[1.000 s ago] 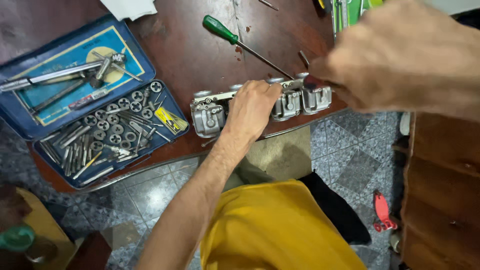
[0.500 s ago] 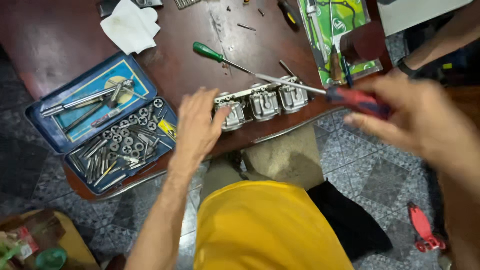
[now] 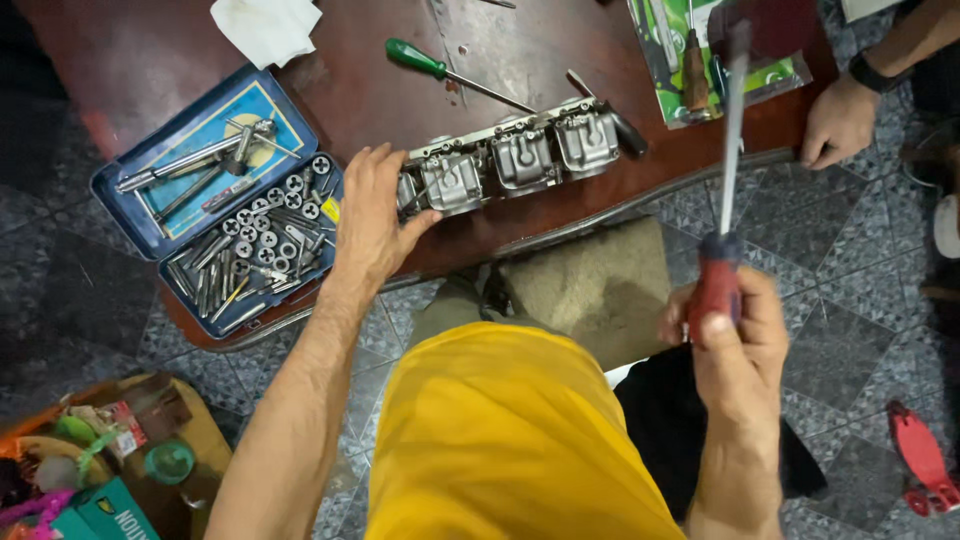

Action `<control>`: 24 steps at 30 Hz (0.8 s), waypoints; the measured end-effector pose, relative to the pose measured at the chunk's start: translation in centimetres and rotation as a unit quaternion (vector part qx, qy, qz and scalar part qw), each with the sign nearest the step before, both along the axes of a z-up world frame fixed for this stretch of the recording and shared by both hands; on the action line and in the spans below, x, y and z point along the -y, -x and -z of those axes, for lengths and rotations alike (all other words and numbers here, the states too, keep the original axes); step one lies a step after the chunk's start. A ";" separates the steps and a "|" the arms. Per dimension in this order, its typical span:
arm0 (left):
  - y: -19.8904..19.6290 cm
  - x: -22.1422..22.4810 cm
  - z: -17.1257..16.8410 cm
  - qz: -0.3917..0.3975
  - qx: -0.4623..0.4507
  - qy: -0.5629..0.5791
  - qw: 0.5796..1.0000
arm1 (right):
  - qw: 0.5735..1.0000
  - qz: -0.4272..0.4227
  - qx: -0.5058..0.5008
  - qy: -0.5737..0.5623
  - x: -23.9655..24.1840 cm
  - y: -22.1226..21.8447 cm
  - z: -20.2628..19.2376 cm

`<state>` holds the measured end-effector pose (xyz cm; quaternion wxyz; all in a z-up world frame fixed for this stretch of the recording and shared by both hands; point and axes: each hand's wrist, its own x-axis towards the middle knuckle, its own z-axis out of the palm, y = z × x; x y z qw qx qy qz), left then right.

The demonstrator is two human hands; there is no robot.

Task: The person services a set of motorcycle carburetors by removing components with a screwdriver, measuring parts with a caliper, and spraying a cleaning agent into the internal chambers.

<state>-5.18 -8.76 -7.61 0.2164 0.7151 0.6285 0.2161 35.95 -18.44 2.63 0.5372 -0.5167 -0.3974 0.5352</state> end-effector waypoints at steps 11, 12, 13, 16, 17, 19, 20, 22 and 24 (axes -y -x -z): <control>0.0 0.2 0.6 -0.005 0.017 -0.028 0.999 | 0.971 -0.052 0.112 0.202 -0.6 3.6 6.0; 0.1 0.2 0.6 -0.006 0.017 -0.026 1.000 | 0.971 -0.054 0.113 0.205 -0.8 3.4 5.9; 0.1 0.2 0.5 -0.006 0.018 -0.030 0.999 | 0.968 -0.060 0.130 0.204 -1.0 3.2 5.8; 0.0 0.2 0.6 -0.005 0.017 -0.038 0.999 | 0.965 -0.069 0.153 0.204 -1.2 2.9 5.7; 0.1 0.2 0.7 -0.006 0.013 -0.042 0.999 | 0.963 -0.073 0.157 0.204 -1.3 2.9 5.7; 0.1 0.1 0.6 -0.006 0.018 -0.039 0.999 | 0.963 -0.084 0.155 0.203 -1.4 2.9 5.9; 0.1 0.1 0.6 -0.007 0.022 -0.036 0.999 | 0.963 -0.094 0.151 0.201 -1.5 2.9 6.0; 0.0 0.2 0.6 -0.009 0.020 -0.032 0.999 | 0.966 -0.092 0.145 0.195 -1.4 3.2 5.8; 0.0 0.3 0.5 -0.012 0.017 -0.029 0.999 | 0.968 -0.090 0.138 0.190 -1.4 3.3 5.8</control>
